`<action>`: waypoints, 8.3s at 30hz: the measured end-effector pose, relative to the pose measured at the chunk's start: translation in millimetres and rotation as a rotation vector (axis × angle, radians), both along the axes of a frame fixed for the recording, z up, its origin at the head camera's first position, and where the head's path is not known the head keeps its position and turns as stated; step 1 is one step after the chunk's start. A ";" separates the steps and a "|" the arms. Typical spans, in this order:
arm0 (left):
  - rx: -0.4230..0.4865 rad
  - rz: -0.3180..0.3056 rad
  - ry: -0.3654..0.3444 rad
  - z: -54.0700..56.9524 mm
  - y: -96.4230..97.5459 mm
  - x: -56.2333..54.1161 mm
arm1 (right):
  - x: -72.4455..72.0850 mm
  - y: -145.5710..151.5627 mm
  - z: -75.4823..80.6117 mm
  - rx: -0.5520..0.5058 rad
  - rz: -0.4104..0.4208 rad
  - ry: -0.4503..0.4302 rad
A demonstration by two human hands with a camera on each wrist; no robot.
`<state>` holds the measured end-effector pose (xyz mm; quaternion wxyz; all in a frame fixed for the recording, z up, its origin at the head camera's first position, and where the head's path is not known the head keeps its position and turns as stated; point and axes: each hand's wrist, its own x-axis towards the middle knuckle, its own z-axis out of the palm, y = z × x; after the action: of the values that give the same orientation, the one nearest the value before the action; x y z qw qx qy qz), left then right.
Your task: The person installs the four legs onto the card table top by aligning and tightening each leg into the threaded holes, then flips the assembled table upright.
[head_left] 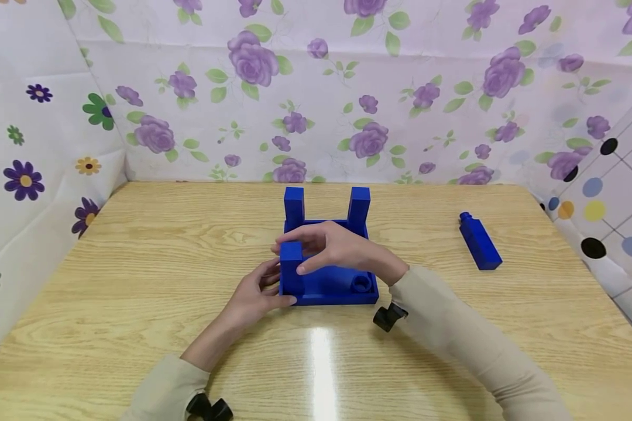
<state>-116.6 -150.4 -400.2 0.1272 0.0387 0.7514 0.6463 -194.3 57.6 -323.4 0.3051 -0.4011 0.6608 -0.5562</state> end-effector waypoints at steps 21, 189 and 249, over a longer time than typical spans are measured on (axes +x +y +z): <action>-0.013 0.013 -0.010 0.6 -0.5 0.0 | 27.0 -16.0 -10.8 0.108 -0.430 0.536; 0.022 0.022 -0.001 -1.5 1.2 0.5 | 20.7 271.6 -58.8 0.585 -1.228 -0.024; 0.044 0.009 -0.002 -0.5 0.3 1.0 | 31.0 194.8 -1.1 -0.553 -0.944 -0.104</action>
<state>-115.6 -150.2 -400.7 0.1242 0.0376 0.7369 0.6635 -163.2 252.5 -324.5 -0.0621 -0.0984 0.5823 -0.8046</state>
